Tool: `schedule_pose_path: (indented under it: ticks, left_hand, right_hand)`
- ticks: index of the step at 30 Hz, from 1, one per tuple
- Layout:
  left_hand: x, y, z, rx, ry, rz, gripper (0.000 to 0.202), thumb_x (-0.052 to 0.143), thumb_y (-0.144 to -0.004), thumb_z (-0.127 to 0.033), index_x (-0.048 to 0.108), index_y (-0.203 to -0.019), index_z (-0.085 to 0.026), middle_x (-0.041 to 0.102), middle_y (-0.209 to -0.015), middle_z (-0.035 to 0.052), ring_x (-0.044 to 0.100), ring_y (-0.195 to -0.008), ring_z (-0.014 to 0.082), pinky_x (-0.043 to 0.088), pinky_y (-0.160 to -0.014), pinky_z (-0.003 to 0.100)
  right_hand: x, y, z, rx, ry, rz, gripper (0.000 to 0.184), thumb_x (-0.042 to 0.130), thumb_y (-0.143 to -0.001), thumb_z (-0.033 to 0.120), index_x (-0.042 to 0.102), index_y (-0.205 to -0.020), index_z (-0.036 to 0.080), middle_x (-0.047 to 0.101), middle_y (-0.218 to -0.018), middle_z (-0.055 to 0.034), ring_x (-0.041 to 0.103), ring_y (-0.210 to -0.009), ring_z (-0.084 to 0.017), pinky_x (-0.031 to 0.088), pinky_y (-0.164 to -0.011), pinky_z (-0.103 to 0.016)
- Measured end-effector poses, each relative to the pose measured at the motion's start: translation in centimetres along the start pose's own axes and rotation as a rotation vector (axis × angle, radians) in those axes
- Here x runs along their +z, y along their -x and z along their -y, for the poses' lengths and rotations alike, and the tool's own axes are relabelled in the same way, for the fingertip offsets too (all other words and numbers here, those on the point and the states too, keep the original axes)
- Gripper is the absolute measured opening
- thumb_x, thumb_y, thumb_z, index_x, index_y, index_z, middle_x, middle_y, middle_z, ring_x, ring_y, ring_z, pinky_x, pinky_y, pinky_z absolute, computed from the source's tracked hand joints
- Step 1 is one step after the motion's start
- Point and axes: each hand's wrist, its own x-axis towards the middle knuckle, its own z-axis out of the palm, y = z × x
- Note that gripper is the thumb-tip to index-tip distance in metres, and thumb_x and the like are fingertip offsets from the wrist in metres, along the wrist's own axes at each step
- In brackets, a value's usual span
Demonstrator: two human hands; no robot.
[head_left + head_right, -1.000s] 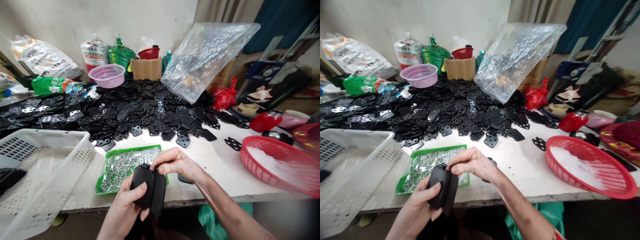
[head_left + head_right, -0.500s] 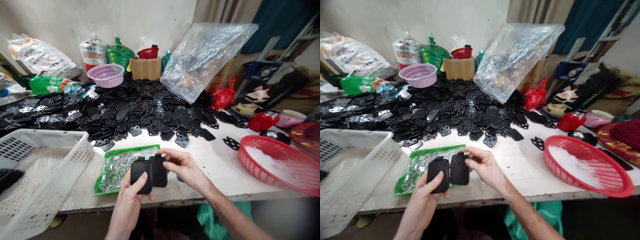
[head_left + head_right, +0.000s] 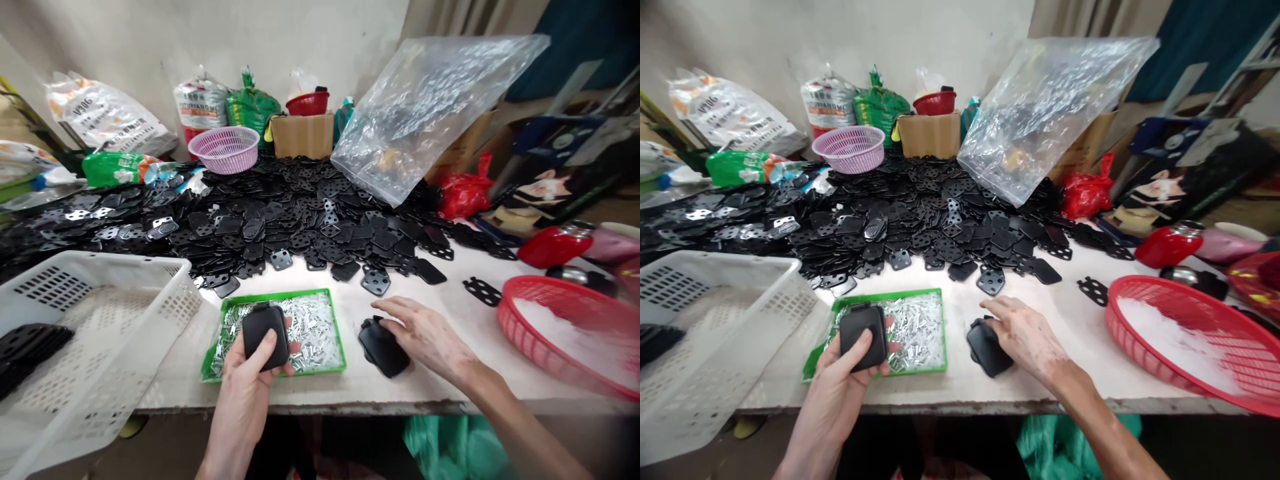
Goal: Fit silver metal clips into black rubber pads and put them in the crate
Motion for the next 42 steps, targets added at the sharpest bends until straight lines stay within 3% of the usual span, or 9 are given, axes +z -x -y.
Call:
schedule_pose_path:
  ticks: [5,9,13,17,20,24,29,35,42]
  left_hand:
    - [0.8,0.5,0.5,-0.071,0.073,0.063,0.038,0.067,-0.084,-0.039,0.066,-0.113,-0.014,0.069,-0.109,0.0164,0.069,-0.075,0.0272,0.05,-0.049,0.032]
    - [1.0,0.9,1.1,-0.036,-0.009,0.124,0.033,0.07,-0.081,-0.034,0.067,-0.108,-0.015,0.07,-0.099,0.0112,0.068,-0.074,0.0249,0.051,-0.05,0.03]
    - [0.6,1.0,1.5,0.028,-0.109,0.099,0.034,0.079,-0.072,-0.028,0.07,-0.102,-0.015,0.07,-0.09,0.0075,0.065,-0.071,0.0219,0.053,-0.049,0.029]
    - [0.3,0.8,1.0,-0.019,0.004,0.056,0.029,0.08,-0.071,-0.027,0.073,-0.097,-0.017,0.072,-0.1,0.0088,0.067,-0.081,0.0247,0.059,-0.059,0.036]
    - [0.0,0.5,0.2,-0.085,0.045,0.03,0.026,0.083,-0.067,-0.023,0.075,-0.089,-0.014,0.074,-0.094,0.0095,0.068,-0.079,0.0257,0.06,-0.06,0.04]
    - [-0.9,0.0,-0.5,0.003,0.053,-0.102,0.028,0.086,-0.06,-0.019,0.074,-0.084,-0.013,0.073,-0.088,0.0076,0.067,-0.071,0.0241,0.057,-0.05,0.035]
    - [-1.6,-0.5,-0.2,0.085,0.067,-0.147,0.028,0.085,-0.062,-0.019,0.072,-0.085,-0.015,0.07,-0.086,0.0047,0.065,-0.068,0.0217,0.051,-0.043,0.028]
    - [-1.4,-0.5,-0.2,0.098,0.083,-0.124,0.023,0.083,-0.064,-0.018,0.071,-0.083,-0.013,0.069,-0.082,0.005,0.064,-0.065,0.0214,0.049,-0.042,0.028]
    - [-1.4,-0.4,-0.2,0.083,0.065,-0.12,0.024,0.083,-0.064,-0.02,0.07,-0.082,-0.013,0.068,-0.079,0.0058,0.063,-0.065,0.0217,0.048,-0.043,0.029]
  right_hand:
    - [1.3,-0.8,6.2,-0.104,-0.462,0.013,0.023,0.056,-0.091,0.029,0.074,-0.104,0.022,0.073,-0.104,-0.0054,0.067,-0.094,-0.02,0.053,-0.08,-0.028]
    - [3.1,-1.8,10.0,-0.175,-0.561,-0.004,0.025,0.065,-0.086,0.027,0.072,-0.11,0.021,0.07,-0.102,-0.0041,0.065,-0.088,-0.017,0.051,-0.075,-0.025]
    - [4.4,-2.5,11.3,-0.15,-0.659,0.037,0.023,0.069,-0.08,0.02,0.074,-0.102,0.018,0.071,-0.093,-0.0025,0.064,-0.081,-0.016,0.05,-0.07,-0.023]
    - [4.6,-2.9,11.4,-0.172,-0.705,0.017,0.015,0.065,-0.083,0.019,0.074,-0.094,0.016,0.072,-0.088,-0.0023,0.064,-0.082,-0.016,0.049,-0.072,-0.023]
    - [3.9,-3.6,10.9,-0.252,-0.59,0.024,0.021,0.061,-0.089,0.027,0.075,-0.101,0.018,0.073,-0.094,-0.0039,0.065,-0.083,-0.017,0.05,-0.071,-0.024]
    - [2.4,-5.1,9.7,-0.293,-0.171,0.039,0.025,0.051,-0.096,0.025,0.074,-0.106,0.02,0.073,-0.099,-0.0053,0.066,-0.084,-0.017,0.049,-0.075,-0.027]
    - [3.0,-5.2,9.5,-0.405,0.441,0.302,0.014,0.059,-0.089,0.018,0.072,-0.09,0.017,0.07,-0.089,-0.0091,0.061,-0.086,-0.022,0.044,-0.073,-0.031]
    - [5.5,-5.5,9.8,-0.499,0.496,0.234,0.017,0.053,-0.086,0.009,0.066,-0.092,0.017,0.066,-0.097,-0.0091,0.055,-0.093,-0.025,0.039,-0.078,-0.037]
    - [6.2,-6.6,9.1,-0.52,0.482,0.261,0.008,0.056,-0.087,0.015,0.064,-0.088,0.016,0.065,-0.095,-0.0083,0.054,-0.093,-0.023,0.037,-0.077,-0.035]
